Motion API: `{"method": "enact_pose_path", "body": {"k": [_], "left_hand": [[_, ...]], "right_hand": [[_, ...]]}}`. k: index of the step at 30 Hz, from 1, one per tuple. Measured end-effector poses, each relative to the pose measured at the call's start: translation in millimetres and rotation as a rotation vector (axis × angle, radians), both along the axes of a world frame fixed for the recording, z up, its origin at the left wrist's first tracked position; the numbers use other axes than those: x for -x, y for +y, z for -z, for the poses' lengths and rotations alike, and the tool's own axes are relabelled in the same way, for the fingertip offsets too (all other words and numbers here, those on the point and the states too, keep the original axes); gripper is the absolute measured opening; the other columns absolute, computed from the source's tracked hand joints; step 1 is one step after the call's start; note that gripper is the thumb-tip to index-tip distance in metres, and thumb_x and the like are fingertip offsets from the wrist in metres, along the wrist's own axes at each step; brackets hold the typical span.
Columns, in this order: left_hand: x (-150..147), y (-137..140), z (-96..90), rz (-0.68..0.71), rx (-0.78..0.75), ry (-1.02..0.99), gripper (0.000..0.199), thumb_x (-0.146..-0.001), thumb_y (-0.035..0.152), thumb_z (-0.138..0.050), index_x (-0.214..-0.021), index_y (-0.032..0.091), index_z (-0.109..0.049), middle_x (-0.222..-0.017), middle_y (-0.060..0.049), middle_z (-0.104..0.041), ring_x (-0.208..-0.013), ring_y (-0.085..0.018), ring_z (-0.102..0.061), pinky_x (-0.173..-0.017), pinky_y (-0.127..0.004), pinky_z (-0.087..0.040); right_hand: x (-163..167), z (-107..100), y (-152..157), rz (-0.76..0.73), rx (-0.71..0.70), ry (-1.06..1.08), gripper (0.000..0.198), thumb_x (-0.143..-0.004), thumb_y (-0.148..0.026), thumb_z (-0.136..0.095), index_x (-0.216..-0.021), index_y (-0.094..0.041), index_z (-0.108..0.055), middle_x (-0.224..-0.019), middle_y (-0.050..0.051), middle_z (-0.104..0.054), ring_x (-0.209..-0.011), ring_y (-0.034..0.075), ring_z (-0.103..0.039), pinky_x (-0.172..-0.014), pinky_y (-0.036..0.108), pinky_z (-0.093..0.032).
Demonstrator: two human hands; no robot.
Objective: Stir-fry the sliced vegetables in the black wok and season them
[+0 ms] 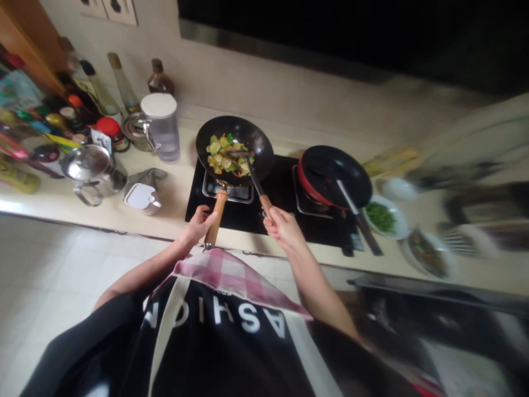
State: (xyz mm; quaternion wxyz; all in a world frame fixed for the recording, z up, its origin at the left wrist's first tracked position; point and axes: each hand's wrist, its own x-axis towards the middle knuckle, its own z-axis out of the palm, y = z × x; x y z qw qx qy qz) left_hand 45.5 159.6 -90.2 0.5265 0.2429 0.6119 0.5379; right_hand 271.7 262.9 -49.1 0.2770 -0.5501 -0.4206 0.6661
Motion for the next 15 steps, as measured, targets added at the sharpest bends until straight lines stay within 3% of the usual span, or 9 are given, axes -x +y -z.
{"method": "enact_pose_path", "body": {"k": [2, 3, 5, 8, 11, 13, 15], "left_hand": [[0.5, 8.1, -13.7, -0.173, -0.193, 0.152, 0.062, -0.077, 0.049, -0.083, -0.12, 0.019, -0.05, -0.111, -0.011, -0.069, -0.106, -0.023, -0.07, -0.099, -0.04, -0.055], [-2.5, 14.1, -23.1, -0.19, -0.294, 0.146, 0.066, -0.078, 0.053, -0.082, -0.125, 0.02, -0.05, -0.122, -0.014, -0.067, -0.117, -0.024, -0.066, -0.107, -0.04, -0.05], [-15.9, 30.0, -43.2, -0.052, -0.378, -0.043, 0.068, -0.084, 0.067, -0.069, -0.131, 0.02, -0.052, -0.135, -0.017, -0.065, -0.13, -0.028, -0.061, -0.113, -0.043, -0.045], [-47.1, 60.0, -64.8, 0.229, -0.133, -0.445, 0.083, -0.087, 0.087, -0.036, -0.129, 0.019, -0.058, -0.135, -0.021, -0.066, -0.137, -0.035, -0.057, -0.109, -0.047, -0.048], [-76.1, 88.1, -68.3, 0.256, 0.063, -0.618, 0.095, -0.084, 0.092, -0.021, -0.132, 0.018, -0.059, -0.133, -0.02, -0.066, -0.14, -0.034, -0.054, -0.104, -0.042, -0.051], [-88.3, 101.6, -63.5, 0.237, 0.094, -0.665, 0.099, -0.085, 0.091, -0.015, -0.127, 0.015, -0.06, -0.122, -0.02, -0.069, -0.13, -0.033, -0.061, -0.098, -0.04, -0.054], [-94.0, 110.3, -56.2, 0.278, 0.023, -0.667, 0.101, -0.083, 0.094, -0.013, -0.113, 0.012, -0.063, -0.104, -0.019, -0.07, -0.113, -0.032, -0.068, -0.09, -0.039, -0.056]], "right_hand": [[-11.6, 1.4, -8.8, 0.019, -0.102, -0.022, 0.062, -0.075, -0.062, -0.076, -0.113, -0.017, -0.059, -0.056, -0.008, -0.046, -0.04, 0.003, -0.029, -0.036, 0.015, -0.015], [-15.2, 1.3, -11.5, 0.028, -0.151, -0.057, 0.068, -0.074, -0.065, -0.074, -0.118, -0.016, -0.06, -0.056, -0.008, -0.047, -0.04, 0.004, -0.03, -0.036, 0.016, -0.016], [-18.8, -1.0, -15.5, 0.041, -0.266, -0.162, 0.074, -0.077, -0.069, -0.068, -0.127, -0.015, -0.061, -0.056, -0.007, -0.047, -0.041, 0.006, -0.032, -0.036, 0.018, -0.02], [-19.9, -10.7, -22.4, 0.016, -0.506, -0.35, 0.07, -0.088, -0.068, -0.056, -0.132, -0.014, -0.065, -0.059, -0.003, -0.053, -0.046, 0.009, -0.042, -0.042, 0.021, -0.032], [-18.9, -23.1, -29.8, -0.005, -0.766, -0.56, 0.063, -0.097, -0.06, -0.046, -0.134, -0.013, -0.066, -0.064, 0.002, -0.059, -0.056, 0.013, -0.054, -0.057, 0.025, -0.046], [-16.9, -28.9, -32.0, -0.033, -0.853, -0.705, 0.061, -0.098, -0.055, -0.043, -0.138, -0.014, -0.065, -0.067, 0.006, -0.063, -0.061, 0.018, -0.059, -0.066, 0.029, -0.05], [-15.2, -32.4, -31.0, -0.124, -0.852, -0.802, 0.06, -0.098, -0.051, -0.043, -0.141, -0.015, -0.065, -0.068, 0.008, -0.064, -0.062, 0.022, -0.061, -0.07, 0.033, -0.051]]}}
